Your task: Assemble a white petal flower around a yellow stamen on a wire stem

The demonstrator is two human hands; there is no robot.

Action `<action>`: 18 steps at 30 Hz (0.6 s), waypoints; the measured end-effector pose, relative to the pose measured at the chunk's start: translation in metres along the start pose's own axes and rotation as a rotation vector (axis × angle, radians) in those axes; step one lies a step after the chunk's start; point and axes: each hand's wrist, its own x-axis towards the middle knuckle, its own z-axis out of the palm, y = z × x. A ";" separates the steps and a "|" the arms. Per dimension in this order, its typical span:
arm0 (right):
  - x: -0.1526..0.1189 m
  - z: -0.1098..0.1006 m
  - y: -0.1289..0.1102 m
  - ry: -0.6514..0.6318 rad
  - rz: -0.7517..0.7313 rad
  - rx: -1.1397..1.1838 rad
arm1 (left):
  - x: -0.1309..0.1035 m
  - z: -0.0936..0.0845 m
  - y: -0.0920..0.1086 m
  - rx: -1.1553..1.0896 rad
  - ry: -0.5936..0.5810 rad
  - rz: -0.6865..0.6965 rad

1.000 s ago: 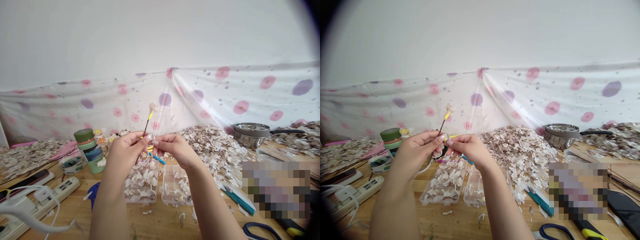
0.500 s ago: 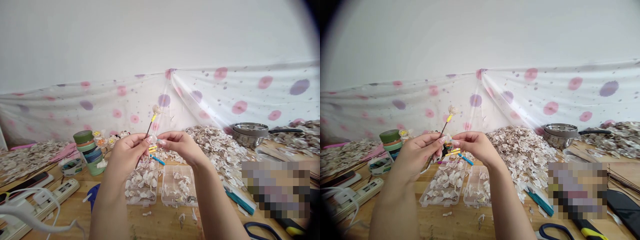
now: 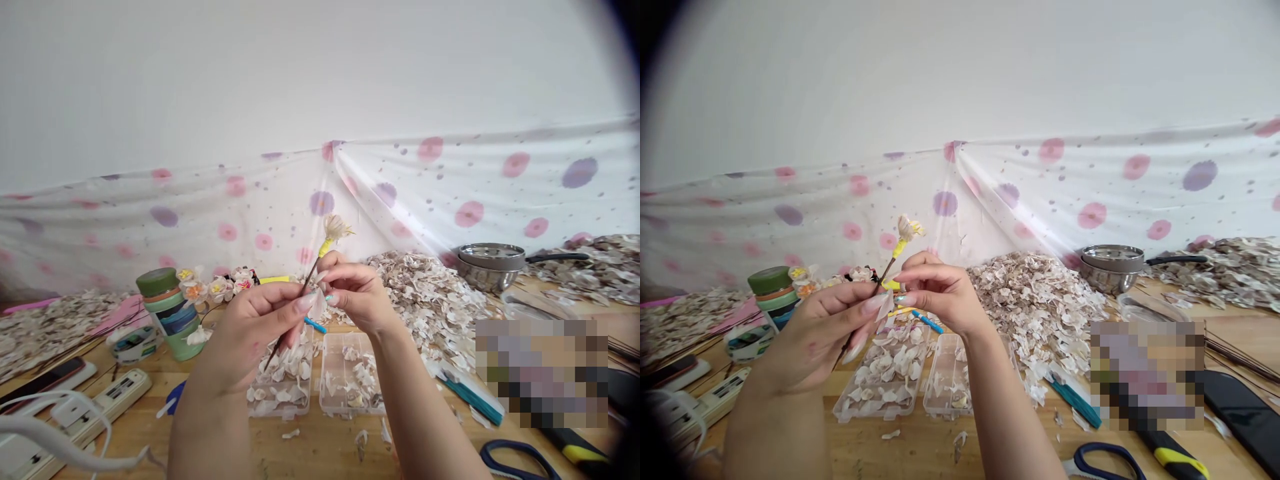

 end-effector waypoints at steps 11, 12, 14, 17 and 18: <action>0.001 0.007 0.003 -0.099 -0.019 0.105 | 0.000 0.005 -0.001 -0.083 -0.066 -0.041; 0.001 0.008 0.004 -0.090 -0.013 0.116 | 0.000 0.005 -0.001 -0.075 -0.069 -0.043; 0.002 0.011 0.005 -0.057 -0.004 0.135 | 0.000 0.004 0.000 -0.053 -0.076 -0.042; 0.003 0.017 0.007 0.016 0.009 0.148 | -0.001 0.004 0.001 -0.019 -0.081 -0.026; 0.003 0.019 0.007 0.037 0.016 0.147 | -0.001 0.004 0.001 -0.010 -0.076 -0.024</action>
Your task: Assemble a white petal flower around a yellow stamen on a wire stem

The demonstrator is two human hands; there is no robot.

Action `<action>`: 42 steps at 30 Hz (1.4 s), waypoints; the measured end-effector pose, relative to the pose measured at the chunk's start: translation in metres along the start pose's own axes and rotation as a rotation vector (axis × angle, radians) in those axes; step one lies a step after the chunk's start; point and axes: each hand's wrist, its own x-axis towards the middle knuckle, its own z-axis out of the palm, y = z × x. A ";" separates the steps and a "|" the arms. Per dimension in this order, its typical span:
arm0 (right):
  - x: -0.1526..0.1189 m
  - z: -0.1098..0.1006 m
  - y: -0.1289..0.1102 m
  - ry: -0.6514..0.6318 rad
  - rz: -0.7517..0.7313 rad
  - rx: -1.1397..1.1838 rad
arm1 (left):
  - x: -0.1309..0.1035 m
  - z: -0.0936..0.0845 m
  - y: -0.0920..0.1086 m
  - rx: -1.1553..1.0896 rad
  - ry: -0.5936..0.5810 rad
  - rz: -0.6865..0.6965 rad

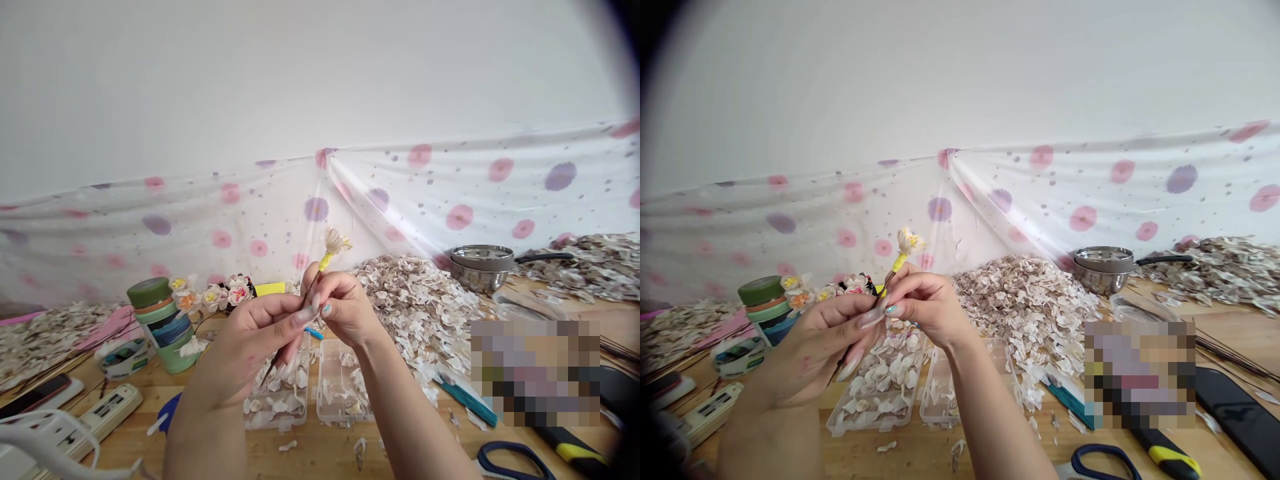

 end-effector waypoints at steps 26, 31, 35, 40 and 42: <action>-0.024 -0.002 -0.098 0.435 0.184 -0.605 | -0.020 -0.007 -0.004 0.687 0.363 -0.136; -0.021 -0.007 -0.088 0.522 0.200 -0.663 | -0.018 0.006 -0.001 0.733 0.390 -0.132; -0.019 -0.008 -0.086 0.516 0.279 -0.688 | -0.016 0.013 -0.001 0.762 0.447 -0.121; -0.018 -0.007 -0.085 0.499 0.369 -0.783 | -0.016 0.013 -0.001 0.786 0.391 -0.098; -0.017 -0.007 -0.085 0.499 0.373 -0.797 | -0.016 0.013 -0.001 0.789 0.381 -0.101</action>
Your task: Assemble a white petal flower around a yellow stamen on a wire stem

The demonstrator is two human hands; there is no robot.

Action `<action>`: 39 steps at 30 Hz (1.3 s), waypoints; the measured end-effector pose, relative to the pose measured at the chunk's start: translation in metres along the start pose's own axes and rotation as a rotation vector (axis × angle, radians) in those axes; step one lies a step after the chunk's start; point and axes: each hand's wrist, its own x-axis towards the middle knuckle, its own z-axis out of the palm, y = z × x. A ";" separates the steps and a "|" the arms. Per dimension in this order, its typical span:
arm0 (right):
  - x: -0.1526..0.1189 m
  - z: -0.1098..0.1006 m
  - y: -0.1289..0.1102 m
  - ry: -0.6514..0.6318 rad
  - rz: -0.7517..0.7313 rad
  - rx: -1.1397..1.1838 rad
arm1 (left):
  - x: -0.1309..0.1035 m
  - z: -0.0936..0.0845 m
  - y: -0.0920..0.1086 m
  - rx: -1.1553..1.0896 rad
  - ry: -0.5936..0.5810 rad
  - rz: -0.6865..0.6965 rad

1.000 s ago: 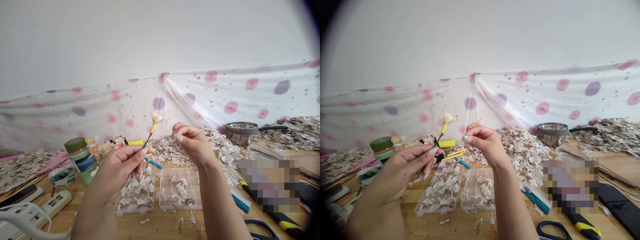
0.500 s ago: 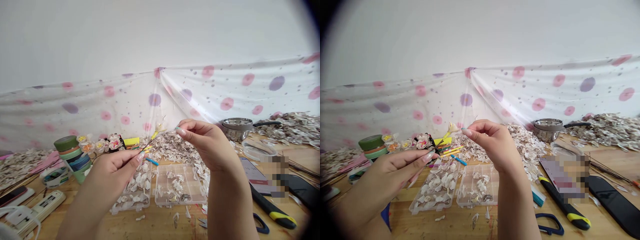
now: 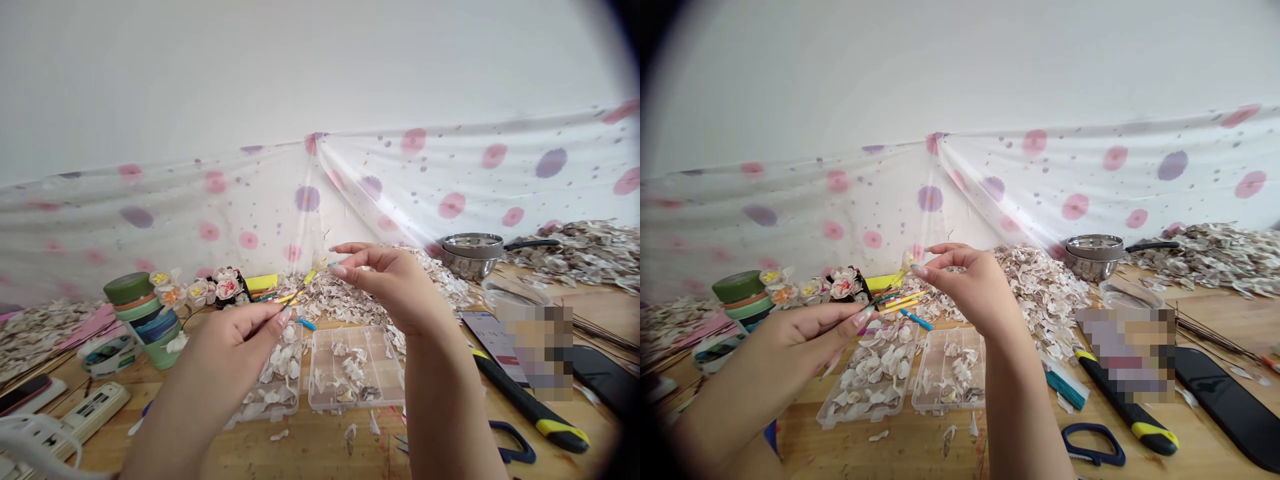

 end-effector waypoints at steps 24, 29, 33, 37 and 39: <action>-0.001 0.004 -0.007 0.115 -0.019 -0.143 | -0.004 0.004 -0.004 -0.022 0.041 -0.036; -0.001 0.006 -0.007 0.152 -0.033 -0.176 | -0.004 0.008 -0.010 -0.090 0.026 -0.020; -0.002 0.007 -0.008 0.154 -0.054 -0.183 | -0.002 0.007 -0.007 -0.080 -0.016 -0.055; -0.003 0.008 -0.008 0.133 -0.072 -0.155 | 0.004 0.002 -0.007 -0.034 -0.100 -0.076; -0.004 0.008 -0.008 0.123 -0.087 -0.128 | 0.007 -0.001 -0.010 -0.013 -0.157 -0.095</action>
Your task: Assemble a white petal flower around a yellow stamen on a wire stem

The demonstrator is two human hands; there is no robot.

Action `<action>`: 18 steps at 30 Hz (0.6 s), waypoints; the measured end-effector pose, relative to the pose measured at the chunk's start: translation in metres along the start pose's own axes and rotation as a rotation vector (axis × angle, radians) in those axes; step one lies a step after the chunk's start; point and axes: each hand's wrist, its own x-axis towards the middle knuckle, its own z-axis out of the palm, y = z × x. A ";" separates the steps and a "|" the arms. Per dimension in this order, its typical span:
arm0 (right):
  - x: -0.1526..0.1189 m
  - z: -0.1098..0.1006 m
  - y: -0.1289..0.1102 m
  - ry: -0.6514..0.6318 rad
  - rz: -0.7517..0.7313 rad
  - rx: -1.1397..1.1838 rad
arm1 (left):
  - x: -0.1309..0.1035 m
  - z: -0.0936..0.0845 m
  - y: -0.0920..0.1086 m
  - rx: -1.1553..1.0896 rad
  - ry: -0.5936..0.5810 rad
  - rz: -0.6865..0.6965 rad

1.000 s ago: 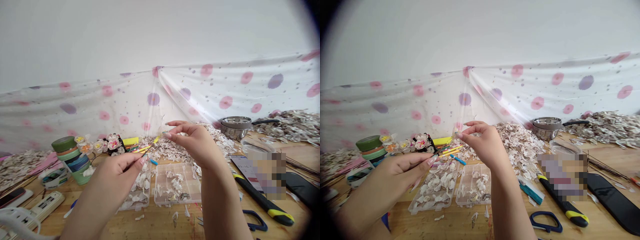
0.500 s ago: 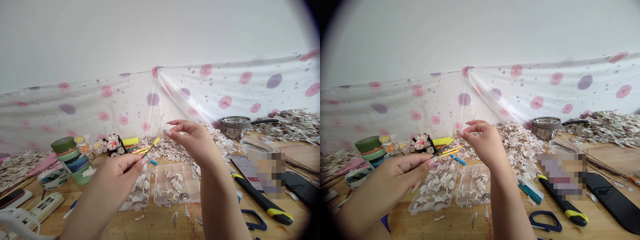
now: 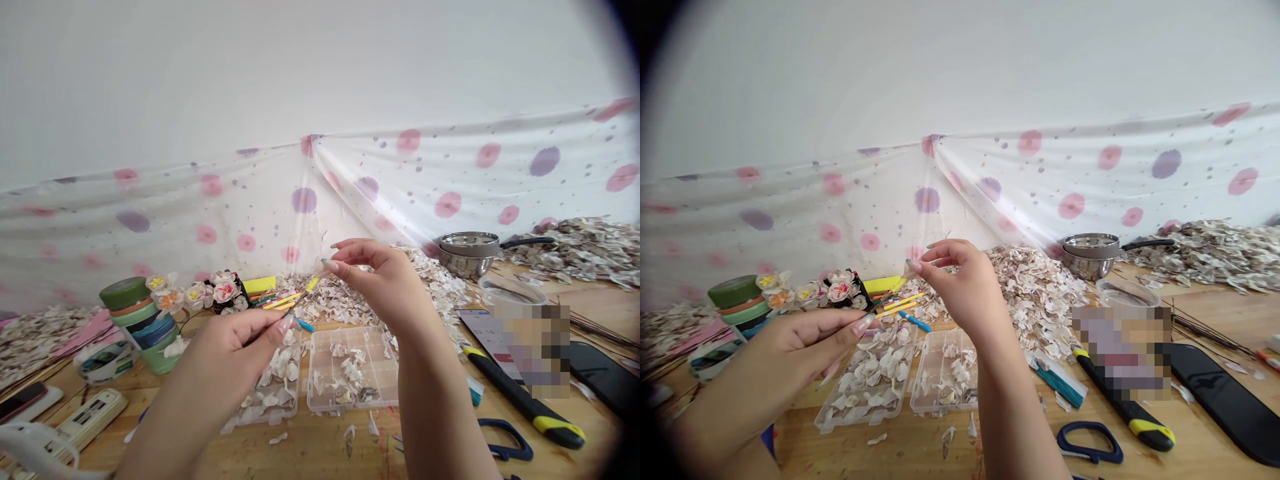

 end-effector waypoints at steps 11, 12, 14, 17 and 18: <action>0.004 -0.012 0.007 0.259 -0.038 0.219 | 0.009 -0.001 -0.008 -0.320 0.124 0.162; 0.005 -0.012 0.007 0.273 -0.038 0.232 | 0.011 0.002 -0.007 -0.397 0.139 0.199; 0.005 -0.010 0.007 0.210 -0.027 0.262 | 0.016 0.008 -0.005 -0.528 0.133 0.249; 0.002 -0.002 0.004 -0.015 -0.027 0.356 | 0.021 0.018 0.001 -0.639 0.103 0.276; 0.001 0.001 0.003 -0.081 -0.022 0.399 | 0.021 0.020 0.002 -0.663 0.079 0.274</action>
